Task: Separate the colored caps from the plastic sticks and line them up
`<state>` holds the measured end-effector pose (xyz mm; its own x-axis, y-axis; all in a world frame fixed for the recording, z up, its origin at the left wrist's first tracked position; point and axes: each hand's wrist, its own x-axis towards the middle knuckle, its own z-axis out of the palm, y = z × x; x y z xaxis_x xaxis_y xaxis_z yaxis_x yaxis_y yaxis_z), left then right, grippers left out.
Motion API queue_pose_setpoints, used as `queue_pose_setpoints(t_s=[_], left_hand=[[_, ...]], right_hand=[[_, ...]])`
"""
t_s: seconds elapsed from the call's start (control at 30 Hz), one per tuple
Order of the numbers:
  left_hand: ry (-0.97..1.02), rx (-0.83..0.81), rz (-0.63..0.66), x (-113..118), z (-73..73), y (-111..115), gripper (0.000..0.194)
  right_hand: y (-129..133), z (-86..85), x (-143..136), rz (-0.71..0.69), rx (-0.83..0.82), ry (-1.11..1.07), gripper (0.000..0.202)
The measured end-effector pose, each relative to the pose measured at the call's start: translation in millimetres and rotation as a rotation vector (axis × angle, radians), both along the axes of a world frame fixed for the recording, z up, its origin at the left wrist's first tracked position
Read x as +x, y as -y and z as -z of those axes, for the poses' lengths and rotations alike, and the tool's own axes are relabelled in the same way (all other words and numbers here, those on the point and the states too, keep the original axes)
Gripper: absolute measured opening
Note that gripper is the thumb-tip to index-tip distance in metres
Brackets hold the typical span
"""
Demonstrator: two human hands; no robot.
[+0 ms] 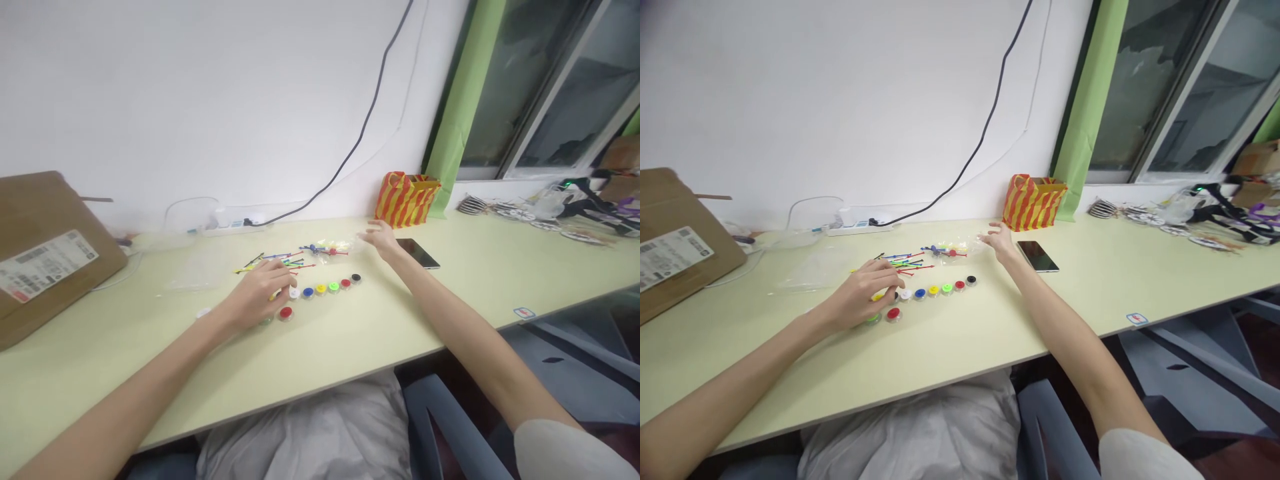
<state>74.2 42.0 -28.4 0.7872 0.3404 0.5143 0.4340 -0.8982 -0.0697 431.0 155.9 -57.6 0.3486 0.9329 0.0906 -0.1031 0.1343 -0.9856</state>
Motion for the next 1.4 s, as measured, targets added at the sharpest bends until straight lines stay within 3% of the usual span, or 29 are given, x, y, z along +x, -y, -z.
queue_pose_setpoints(t_s=[0.13,0.33,0.47,0.67,0.87,0.97,1.1,1.27,1.4], left_hand=[[0.002,-0.026,-0.008,1.0,0.5,0.8,0.02],[0.059,0.011,-0.021,3.2,-0.4,2.2,0.022],[0.155,0.031,-0.063,3.4,1.3,0.7,0.023],[0.22,-0.045,-0.105,7.8,0.8,3.7,0.026],[0.264,-0.282,-0.171,16.0,-7.8,13.6,0.029],[0.252,-0.476,-0.164,17.9,-13.8,19.4,0.037],[0.339,-0.793,-0.125,20.7,-15.4,22.8,0.049],[0.793,-0.979,-0.044,24.1,-9.5,16.4,0.046],[1.027,-1.086,0.076,18.3,-5.4,7.0,0.037]], right_hand=[[2.1,-10.8,2.5,0.1,0.134,0.118,0.063],[10.8,-37.7,10.4,0.212,0.472,0.426,0.055],[26.0,-49.3,0.3,0.292,0.65,0.523,0.047],[52.1,-58.2,-28.4,0.256,0.685,0.369,0.045],[60.2,-63.3,-41.8,0.325,0.748,0.121,0.043],[63.1,-57.8,-58.5,0.238,0.617,-0.043,0.045],[82.6,-42.9,-99.5,-0.013,0.48,-0.188,0.048],[115.4,-30.3,-140.7,-0.273,0.492,-0.206,0.047],[121.2,-30.8,-141.7,-0.452,0.411,-0.14,0.037]])
